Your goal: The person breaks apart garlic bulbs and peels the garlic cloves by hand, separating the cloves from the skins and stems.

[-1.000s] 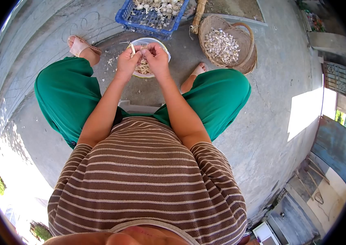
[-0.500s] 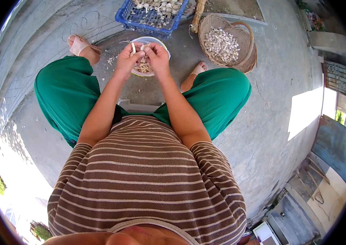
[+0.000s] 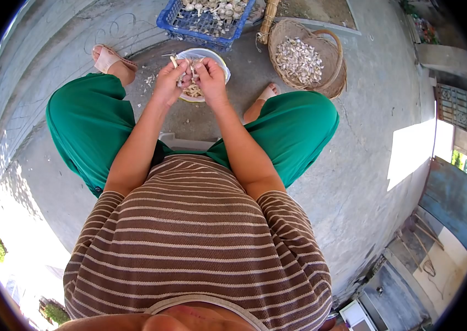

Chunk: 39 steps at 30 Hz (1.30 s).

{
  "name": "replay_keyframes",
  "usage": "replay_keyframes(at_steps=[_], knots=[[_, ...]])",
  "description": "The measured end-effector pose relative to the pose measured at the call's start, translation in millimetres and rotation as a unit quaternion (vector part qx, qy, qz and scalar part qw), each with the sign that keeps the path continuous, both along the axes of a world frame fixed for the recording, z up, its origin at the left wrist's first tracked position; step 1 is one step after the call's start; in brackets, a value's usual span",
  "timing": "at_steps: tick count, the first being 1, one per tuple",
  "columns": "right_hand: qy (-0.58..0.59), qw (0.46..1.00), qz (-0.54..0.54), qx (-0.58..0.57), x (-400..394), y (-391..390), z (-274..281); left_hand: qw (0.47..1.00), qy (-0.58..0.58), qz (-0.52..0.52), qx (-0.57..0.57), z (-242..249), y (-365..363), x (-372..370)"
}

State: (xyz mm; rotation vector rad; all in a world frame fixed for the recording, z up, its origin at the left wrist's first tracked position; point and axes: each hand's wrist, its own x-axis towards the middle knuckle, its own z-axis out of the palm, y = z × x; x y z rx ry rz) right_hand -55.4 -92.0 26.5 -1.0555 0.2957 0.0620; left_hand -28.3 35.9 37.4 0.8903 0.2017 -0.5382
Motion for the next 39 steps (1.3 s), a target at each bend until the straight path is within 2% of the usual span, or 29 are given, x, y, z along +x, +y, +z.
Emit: replay_keyframes(at_steps=[3,5,6,7,8,9,10,11,12,14,15,17,21,23,24,27,28,29,31,32,33,35,36,37,38,39], knots=[[-0.059,0.997,-0.028,-0.037,1,0,-9,0.998,0.035,0.02,-0.048,0,1,1],[-0.107,0.953,-0.077,-0.273,5,-4,-18,0.998,0.03,0.02,-0.048,-1,3,3],[-0.107,0.953,-0.076,-0.273,6,-9,-21,0.998,0.031,0.021,-0.048,-1,4,3],[-0.155,0.894,-0.072,-0.413,8,-15,-24,0.998,0.032,0.023,-0.047,0,4,3],[-0.199,0.813,-0.066,-0.543,8,-20,-27,0.998,0.034,0.024,-0.047,0,4,4],[-0.199,0.813,-0.067,-0.544,8,-20,-21,0.998,0.034,0.024,-0.047,-1,4,4],[-0.092,0.946,-0.053,-0.307,9,-21,-15,0.999,0.027,0.021,-0.018,-2,3,4],[0.023,0.998,-0.035,-0.044,9,-20,-9,1.0,0.021,0.019,0.01,-3,3,4],[0.023,0.998,-0.035,-0.044,9,-19,-4,1.0,0.022,0.019,0.011,-5,3,3],[0.018,0.988,-0.044,0.144,9,-17,5,0.998,0.003,0.014,0.062,-10,1,1],[0.018,0.989,-0.045,0.143,7,-15,5,0.998,0.003,0.013,0.061,-10,0,1],[-0.002,0.999,0.029,0.029,5,-9,4,0.993,-0.025,-0.003,0.119,-11,-2,0],[-0.033,0.999,0.027,-0.007,0,-2,-5,0.988,-0.052,0.0,0.144,-17,-4,-2],[0.007,0.998,-0.007,0.065,-1,1,-9,0.98,-0.053,-0.003,0.191,-16,-6,-3],[0.007,0.998,-0.008,0.065,-1,1,-13,0.98,-0.053,-0.003,0.191,-15,-6,-3],[0.111,0.941,-0.168,0.271,4,-13,-33,0.989,-0.018,0.007,0.145,-13,-5,-3],[0.168,0.908,-0.209,0.321,12,-34,-41,0.998,0.046,0.009,0.052,-14,-3,-1],[0.133,0.88,-0.276,0.363,21,-55,-42,0.993,0.109,0.01,-0.041,-15,-2,1],[0.027,0.826,-0.381,0.415,35,-98,-25,0.992,0.103,-0.007,-0.07,-11,1,2],[-0.032,0.813,-0.388,0.434,37,-113,-6,0.99,0.096,-0.024,-0.1,-10,2,3],[-0.033,0.812,-0.389,0.434,39,-120,2,0.99,0.096,-0.026,-0.1,-13,3,2],[-0.045,0.835,-0.36,0.414,43,-129,15,0.995,0.045,-0.037,-0.077,-19,0,3],[-0.053,0.892,-0.304,0.33,41,-121,11,0.995,0.043,-0.038,-0.079,-17,-3,4],[-0.054,0.893,-0.303,0.329,36,-110,8,0.996,0.023,-0.029,-0.076,-14,-5,3],[-0.044,0.955,-0.203,0.213,30,-98,4,0.997,0.003,-0.019,-0.073,-12,-6,2],[-0.032,0.99,-0.098,0.091,23,-83,3,0.997,0.004,-0.017,-0.074,-8,-7,1]])
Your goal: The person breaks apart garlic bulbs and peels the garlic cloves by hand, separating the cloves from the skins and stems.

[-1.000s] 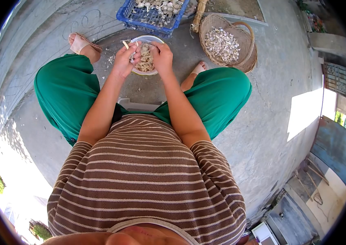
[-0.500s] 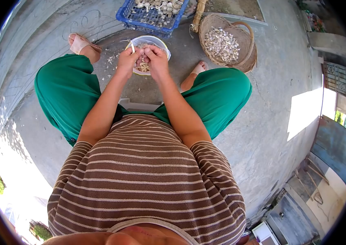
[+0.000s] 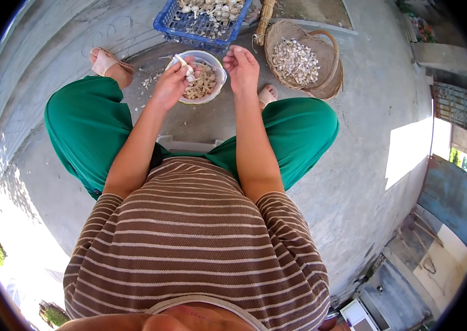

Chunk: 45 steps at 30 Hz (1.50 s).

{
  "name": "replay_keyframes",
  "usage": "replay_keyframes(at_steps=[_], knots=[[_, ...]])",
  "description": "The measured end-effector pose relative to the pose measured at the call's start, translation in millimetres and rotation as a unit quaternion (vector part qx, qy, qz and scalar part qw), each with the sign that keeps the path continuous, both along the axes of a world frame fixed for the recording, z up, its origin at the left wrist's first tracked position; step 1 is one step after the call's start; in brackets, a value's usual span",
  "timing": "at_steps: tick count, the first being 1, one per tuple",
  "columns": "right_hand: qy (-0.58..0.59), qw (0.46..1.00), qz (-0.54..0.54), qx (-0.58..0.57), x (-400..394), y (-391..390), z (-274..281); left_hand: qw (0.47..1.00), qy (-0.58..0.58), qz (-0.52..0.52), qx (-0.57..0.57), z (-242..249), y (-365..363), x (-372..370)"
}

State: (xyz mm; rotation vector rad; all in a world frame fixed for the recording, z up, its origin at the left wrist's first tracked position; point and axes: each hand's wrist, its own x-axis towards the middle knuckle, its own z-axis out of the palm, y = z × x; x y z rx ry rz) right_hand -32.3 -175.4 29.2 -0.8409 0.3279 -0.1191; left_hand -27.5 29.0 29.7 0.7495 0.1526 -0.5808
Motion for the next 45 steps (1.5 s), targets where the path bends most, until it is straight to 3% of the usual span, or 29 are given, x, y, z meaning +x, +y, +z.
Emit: replay_keyframes(at_steps=[2,3,5,8,12,17,21,23,26,30,32,36,38,42,45], knots=[[0.026,0.99,0.072,-0.121,-8,33,12,0.998,-0.028,0.003,0.047,8,0,-2],[0.027,0.99,0.072,-0.119,-10,41,14,0.998,-0.027,0.003,0.049,1,1,-2],[0.056,0.941,0.203,-0.266,-13,50,18,0.992,-0.025,0.026,0.124,-10,4,-2],[0.068,0.933,0.239,-0.262,-14,58,16,0.993,-0.045,0.032,0.101,-11,6,-3],[0.06,0.933,0.23,-0.269,-18,69,11,0.992,-0.04,0.022,0.12,-9,9,-3],[0.005,0.935,0.134,-0.329,-24,81,4,0.997,-0.007,0.015,0.072,-2,10,-4],[0.015,0.945,0.122,-0.303,-26,81,1,0.997,-0.005,0.021,0.07,-1,8,-5],[0.068,0.989,0.108,-0.08,-29,80,-1,0.997,0.02,0.046,0.065,-5,7,-5],[0.053,0.992,0.1,-0.054,-30,86,8,0.998,0.017,0.059,0.03,0,8,-3],[0.063,0.986,0.13,-0.081,-26,79,18,0.995,-0.012,0.058,0.081,3,7,-5],[0.073,0.968,0.185,-0.155,-25,74,21,0.98,-0.084,0.048,0.172,1,7,-5],[0.082,0.952,0.217,-0.199,-23,72,20,0.966,-0.148,0.038,0.207,6,8,-7],[0.087,0.949,0.215,-0.215,-23,74,20,0.93,-0.226,0.028,0.289,8,8,-9],[0.087,0.955,0.172,-0.225,-28,80,8,0.922,-0.237,0.027,0.304,8,2,-12],[0.103,0.971,0.165,-0.141,-26,78,4,0.946,-0.186,0.035,0.265,7,3,-10]])
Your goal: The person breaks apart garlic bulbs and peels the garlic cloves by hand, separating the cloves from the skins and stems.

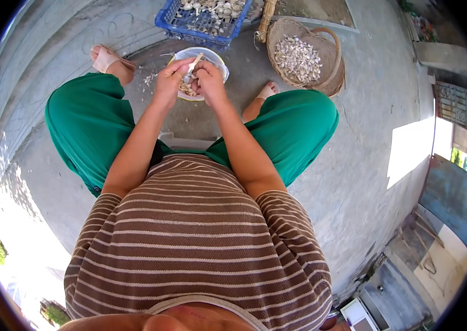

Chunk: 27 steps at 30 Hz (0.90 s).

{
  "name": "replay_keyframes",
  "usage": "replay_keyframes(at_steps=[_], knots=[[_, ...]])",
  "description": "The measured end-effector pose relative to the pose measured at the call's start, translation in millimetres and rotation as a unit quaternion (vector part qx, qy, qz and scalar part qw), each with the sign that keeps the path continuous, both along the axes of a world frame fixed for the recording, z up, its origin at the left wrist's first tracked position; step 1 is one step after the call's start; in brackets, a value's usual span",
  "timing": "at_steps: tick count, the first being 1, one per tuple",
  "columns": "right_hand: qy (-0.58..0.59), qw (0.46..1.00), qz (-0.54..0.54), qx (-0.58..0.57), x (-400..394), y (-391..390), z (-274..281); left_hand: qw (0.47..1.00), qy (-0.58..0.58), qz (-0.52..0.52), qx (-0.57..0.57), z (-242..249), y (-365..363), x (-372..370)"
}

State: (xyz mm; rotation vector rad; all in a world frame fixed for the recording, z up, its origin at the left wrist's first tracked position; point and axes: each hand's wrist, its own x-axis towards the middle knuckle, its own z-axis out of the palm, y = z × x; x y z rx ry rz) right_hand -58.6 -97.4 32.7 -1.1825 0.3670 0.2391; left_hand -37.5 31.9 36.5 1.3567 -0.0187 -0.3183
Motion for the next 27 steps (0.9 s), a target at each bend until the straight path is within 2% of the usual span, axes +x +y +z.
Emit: replay_keyframes(at_steps=[2,5,9,11,15,17,21,27], knots=[[0.003,0.993,-0.022,0.114,1,-4,10,1.0,0.003,0.004,-0.005,0,0,2],[0.004,0.998,-0.009,0.059,3,-9,11,0.998,-0.055,-0.011,0.039,5,0,4],[0.002,0.999,0.006,0.039,6,-16,16,0.994,-0.077,-0.02,0.076,7,3,5],[0.013,0.999,0.038,0.036,8,-18,18,0.982,-0.133,-0.039,0.126,3,4,6],[0.016,0.997,0.064,0.028,9,-20,18,0.972,-0.172,-0.03,0.16,8,4,4],[0.031,0.998,0.056,0.015,9,-18,17,0.947,-0.244,-0.028,0.208,11,3,2],[0.022,0.998,0.048,0.04,8,-14,12,0.948,-0.24,-0.023,0.207,13,1,-2],[-0.002,1.0,0.015,0.007,5,-7,1,0.935,-0.264,0.0,0.235,11,-2,-4]])
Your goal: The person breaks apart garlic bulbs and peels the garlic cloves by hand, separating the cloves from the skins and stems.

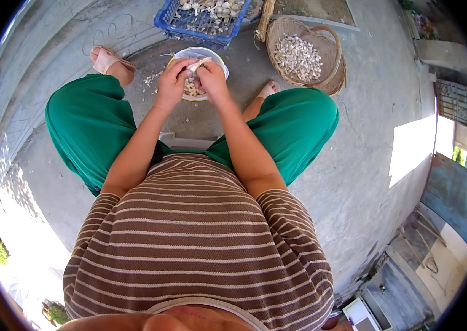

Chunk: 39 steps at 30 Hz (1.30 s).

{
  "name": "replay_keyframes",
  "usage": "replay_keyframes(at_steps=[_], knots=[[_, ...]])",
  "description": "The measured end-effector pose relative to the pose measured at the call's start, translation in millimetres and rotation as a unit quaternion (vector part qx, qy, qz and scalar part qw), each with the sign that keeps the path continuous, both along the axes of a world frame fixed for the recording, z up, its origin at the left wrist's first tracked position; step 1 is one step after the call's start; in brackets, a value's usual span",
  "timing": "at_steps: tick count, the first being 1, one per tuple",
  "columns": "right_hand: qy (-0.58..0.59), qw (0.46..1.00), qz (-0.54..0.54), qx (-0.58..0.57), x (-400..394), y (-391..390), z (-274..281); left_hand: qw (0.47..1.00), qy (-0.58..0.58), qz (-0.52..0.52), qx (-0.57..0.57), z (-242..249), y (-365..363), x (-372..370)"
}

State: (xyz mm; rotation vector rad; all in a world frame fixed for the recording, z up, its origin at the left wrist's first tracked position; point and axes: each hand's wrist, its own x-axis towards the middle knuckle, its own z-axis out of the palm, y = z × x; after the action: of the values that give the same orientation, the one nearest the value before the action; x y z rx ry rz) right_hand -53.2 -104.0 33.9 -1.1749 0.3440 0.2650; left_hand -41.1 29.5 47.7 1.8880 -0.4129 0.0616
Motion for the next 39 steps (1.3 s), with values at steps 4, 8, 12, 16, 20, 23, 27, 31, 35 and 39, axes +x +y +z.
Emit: replay_keyframes(at_steps=[4,8,12,16,20,23,27,31,35,39], knots=[[-0.01,0.998,-0.023,0.054,-2,3,5,0.997,0.055,0.008,-0.047,-5,2,4],[-0.017,0.996,-0.014,0.085,-3,5,13,0.961,0.196,0.018,-0.195,-11,2,7],[-0.049,0.997,0.006,0.061,-3,5,12,0.94,0.238,-0.014,-0.245,-13,3,9],[-0.056,0.994,-0.029,0.092,-1,9,15,0.917,0.275,0.026,-0.286,-16,2,12],[-0.067,0.986,-0.029,0.151,1,7,8,0.855,0.343,0.055,-0.384,-13,0,13],[-0.056,0.987,-0.043,0.147,1,4,3,0.806,0.381,0.084,-0.446,-14,1,15],[-0.039,0.982,-0.129,0.134,2,7,1,0.768,0.424,0.056,-0.477,-8,7,12],[-0.077,0.978,-0.135,0.141,4,9,0,0.823,0.414,-0.029,-0.387,-10,3,11],[-0.045,0.986,-0.129,0.099,3,8,-1,0.892,0.358,0.017,-0.274,-13,1,9],[-0.013,0.993,-0.111,0.034,4,6,-3,0.977,0.183,0.055,-0.097,-28,2,9]])
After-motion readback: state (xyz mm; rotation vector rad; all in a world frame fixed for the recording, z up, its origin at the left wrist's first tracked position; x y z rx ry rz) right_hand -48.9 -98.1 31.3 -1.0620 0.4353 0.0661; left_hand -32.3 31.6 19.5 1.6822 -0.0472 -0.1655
